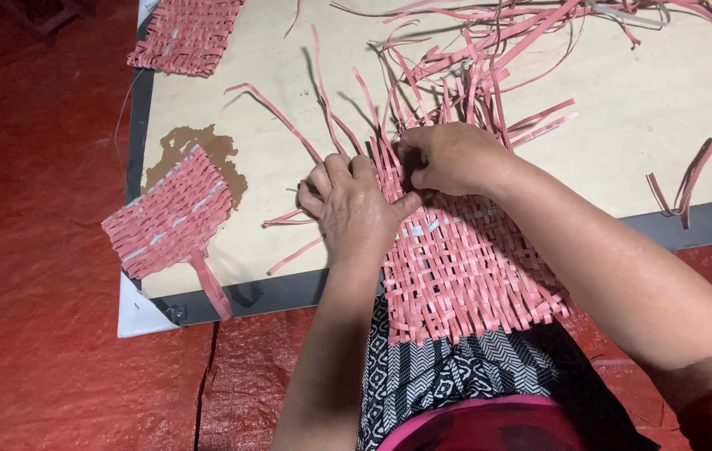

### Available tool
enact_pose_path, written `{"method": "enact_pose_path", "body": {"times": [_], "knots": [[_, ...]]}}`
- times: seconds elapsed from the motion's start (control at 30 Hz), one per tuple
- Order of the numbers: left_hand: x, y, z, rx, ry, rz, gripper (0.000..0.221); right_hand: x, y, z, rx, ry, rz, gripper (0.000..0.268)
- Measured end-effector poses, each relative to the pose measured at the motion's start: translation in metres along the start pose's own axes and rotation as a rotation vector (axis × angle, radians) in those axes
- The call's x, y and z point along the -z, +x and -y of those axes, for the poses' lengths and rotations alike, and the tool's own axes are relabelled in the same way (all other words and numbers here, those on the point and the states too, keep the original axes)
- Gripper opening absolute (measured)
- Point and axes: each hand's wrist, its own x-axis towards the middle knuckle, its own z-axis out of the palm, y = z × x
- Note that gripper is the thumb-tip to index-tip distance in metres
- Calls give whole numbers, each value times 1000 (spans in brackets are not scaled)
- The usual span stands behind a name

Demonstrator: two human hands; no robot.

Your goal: Weaving pink plastic strips together on a flat surface to create a mat or fan.

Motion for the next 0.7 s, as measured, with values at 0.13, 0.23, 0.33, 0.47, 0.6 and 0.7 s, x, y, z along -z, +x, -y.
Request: {"method": "enact_pose_path", "body": {"times": [0.13, 0.23, 0.33, 0.47, 0.6, 0.7], "knots": [[4, -1, -4, 11, 6, 13, 57, 2, -5, 4, -12, 5, -2, 36], [1, -1, -1, -5, -5, -18, 57, 7, -13, 9, 5, 73, -35, 29], [-1, -1, 0, -13, 9, -32, 56, 0, -15, 5, 65, 45, -67, 31], [-2, -1, 2, -23, 7, -39, 55, 4, -19, 7, 71, 42, -83, 29], [3, -3, -1, -17, -10, -25, 57, 20, -39, 4, 129, 265, -124, 32], [8, -6, -5, -35, -19, -27, 58, 17, -44, -35, 152, 519, -301, 34]]}}
